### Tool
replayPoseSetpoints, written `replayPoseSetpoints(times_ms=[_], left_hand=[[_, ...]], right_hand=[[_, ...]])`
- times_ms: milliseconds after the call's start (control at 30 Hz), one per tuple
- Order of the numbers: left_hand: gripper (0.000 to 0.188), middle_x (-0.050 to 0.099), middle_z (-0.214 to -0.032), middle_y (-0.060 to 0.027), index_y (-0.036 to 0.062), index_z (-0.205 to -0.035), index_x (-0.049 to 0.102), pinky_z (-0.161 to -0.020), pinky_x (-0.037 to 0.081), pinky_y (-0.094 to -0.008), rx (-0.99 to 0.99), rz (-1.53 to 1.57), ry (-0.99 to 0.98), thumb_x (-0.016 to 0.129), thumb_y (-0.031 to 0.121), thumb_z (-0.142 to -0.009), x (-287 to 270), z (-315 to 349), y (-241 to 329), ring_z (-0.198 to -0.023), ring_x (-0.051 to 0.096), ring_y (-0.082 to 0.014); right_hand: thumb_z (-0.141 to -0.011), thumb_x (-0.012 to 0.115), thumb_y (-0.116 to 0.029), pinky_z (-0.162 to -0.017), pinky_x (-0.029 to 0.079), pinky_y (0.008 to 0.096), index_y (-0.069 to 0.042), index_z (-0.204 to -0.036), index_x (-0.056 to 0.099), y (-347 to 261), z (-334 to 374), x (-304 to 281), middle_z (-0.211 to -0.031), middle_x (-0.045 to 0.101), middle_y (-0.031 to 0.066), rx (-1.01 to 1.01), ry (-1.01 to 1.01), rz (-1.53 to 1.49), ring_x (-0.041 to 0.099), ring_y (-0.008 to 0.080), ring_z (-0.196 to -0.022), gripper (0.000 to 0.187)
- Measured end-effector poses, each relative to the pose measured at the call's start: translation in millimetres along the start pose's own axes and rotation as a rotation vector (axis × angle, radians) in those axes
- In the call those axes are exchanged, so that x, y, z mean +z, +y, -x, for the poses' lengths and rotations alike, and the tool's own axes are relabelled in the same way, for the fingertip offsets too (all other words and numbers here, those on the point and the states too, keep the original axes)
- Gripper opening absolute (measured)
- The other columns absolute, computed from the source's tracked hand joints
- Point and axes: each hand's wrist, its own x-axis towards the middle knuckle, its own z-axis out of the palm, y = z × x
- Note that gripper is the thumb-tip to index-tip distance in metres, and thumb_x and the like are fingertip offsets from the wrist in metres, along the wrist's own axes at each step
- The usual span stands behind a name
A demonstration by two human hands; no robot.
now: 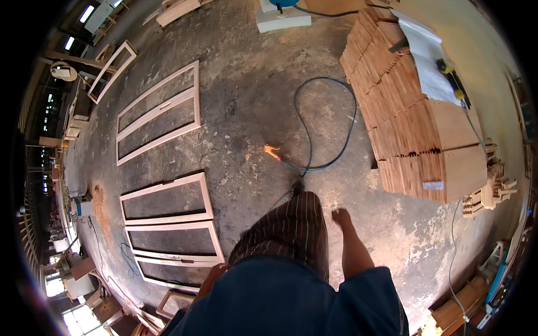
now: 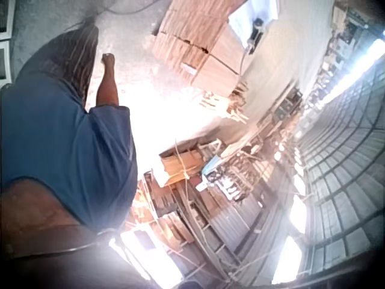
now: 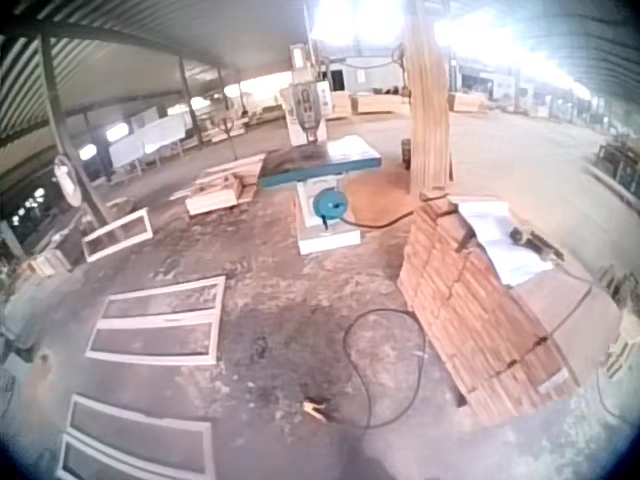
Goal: The person uses a woodworking machine to process a wooden board and then uses a screwdriver-like tool to make adjustments to the machine's components.
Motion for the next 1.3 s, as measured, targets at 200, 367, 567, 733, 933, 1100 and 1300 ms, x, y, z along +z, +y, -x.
replayPoseSetpoints(times_ms=[200, 367, 567, 733, 933, 1100, 1300], left_hand=[[0.025, 0.06, -0.077, -0.0078, 0.0061, -0.089, 0.064, -0.063, 0.046, -0.0337, -0.073, 0.168, 0.086, 0.045, 0.024, -0.092, -85.3, -76.3, 97.6, -0.07, 0.057, -0.0151], [0.034, 0.062, -0.089, -0.0029, 0.0042, -0.113, 0.061, -0.071, 0.049, -0.0305, -0.088, 0.579, 0.08, 0.057, 0.032, -0.094, -165.4, -154.9, 191.2, -0.078, 0.058, -0.0131], [0.039, 0.062, -0.089, -0.0033, 0.0054, -0.118, 0.061, -0.072, 0.048, -0.0311, 0.047, 0.143, -0.17, 0.053, 0.037, -0.095, -243.6, -257.2, 284.7, -0.078, 0.058, -0.0138], [0.037, 0.068, -0.099, -0.0185, 0.0023, -0.107, 0.066, -0.085, 0.048, -0.0389, 0.243, -0.297, -0.197, 0.052, 0.03, -0.086, -288.6, -339.6, 313.6, -0.098, 0.065, -0.0308], [0.035, 0.065, -0.102, -0.0238, 0.0016, -0.092, 0.066, -0.085, 0.047, -0.0466, 0.3, -0.71, -0.466, 0.048, 0.03, -0.082, -308.3, -396.4, 319.5, -0.097, 0.061, -0.0395], [0.037, 0.063, -0.106, -0.0252, 0.0012, -0.1, 0.062, -0.084, 0.047, -0.0489, 0.316, -0.648, -0.426, 0.048, 0.034, -0.088, -273.8, -418.8, 308.3, -0.098, 0.06, -0.0414], [0.043, 0.064, -0.107, -0.0212, 0.001, -0.117, 0.057, -0.09, 0.047, -0.0491, 0.387, -0.68, -0.176, 0.054, 0.035, -0.09, -205.3, -443.4, 292.9, -0.099, 0.06, -0.0411]], right_hand=[[-0.093, 0.054, -0.021, -0.068, 0.05, 0.0296, 0.001, -0.106, 0.061, -196.5, -44.8, -130.2, -0.088, 0.068, 0.0122, -0.216, -0.097, -0.815, 0.065, 0.0182, -0.074, 0.026], [-0.093, 0.056, -0.024, -0.074, 0.05, 0.0294, 0.0, -0.115, 0.059, -231.3, -47.7, -165.4, -0.094, 0.068, 0.0137, -0.185, -0.006, -0.876, 0.067, 0.0197, -0.08, 0.032], [-0.088, 0.057, -0.022, -0.06, 0.052, 0.0299, -0.001, -0.103, 0.061, -141.1, 1.4, -116.6, -0.085, 0.068, 0.0127, 0.243, 0.184, -0.831, 0.066, 0.0195, -0.072, 0.026], [-0.088, 0.055, -0.022, -0.056, 0.055, 0.032, -0.004, -0.106, 0.06, -123.1, 107.3, -37.8, -0.084, 0.069, 0.0144, 0.771, 0.275, -1.004, 0.067, 0.0225, -0.065, 0.026], [-0.086, 0.063, -0.023, -0.06, 0.055, 0.0311, -0.003, -0.099, 0.063, -171.0, 122.4, 26.0, -0.082, 0.067, 0.0107, 0.693, 0.172, -1.089, 0.065, 0.0186, -0.066, 0.024], [-0.087, 0.059, -0.031, -0.068, 0.052, 0.037, -0.001, -0.087, 0.067, -199.9, 2.7, 58.6, -0.077, 0.069, 0.0134, 0.211, 0.052, -0.24, 0.066, 0.0232, -0.07, 0.032], [-0.088, 0.052, -0.032, -0.082, 0.05, 0.044, -0.004, -0.096, 0.067, -261.1, -150.0, 112.1, -0.095, 0.067, 0.0199, -0.021, -0.021, -0.239, 0.063, 0.0385, -0.094, 0.032]])
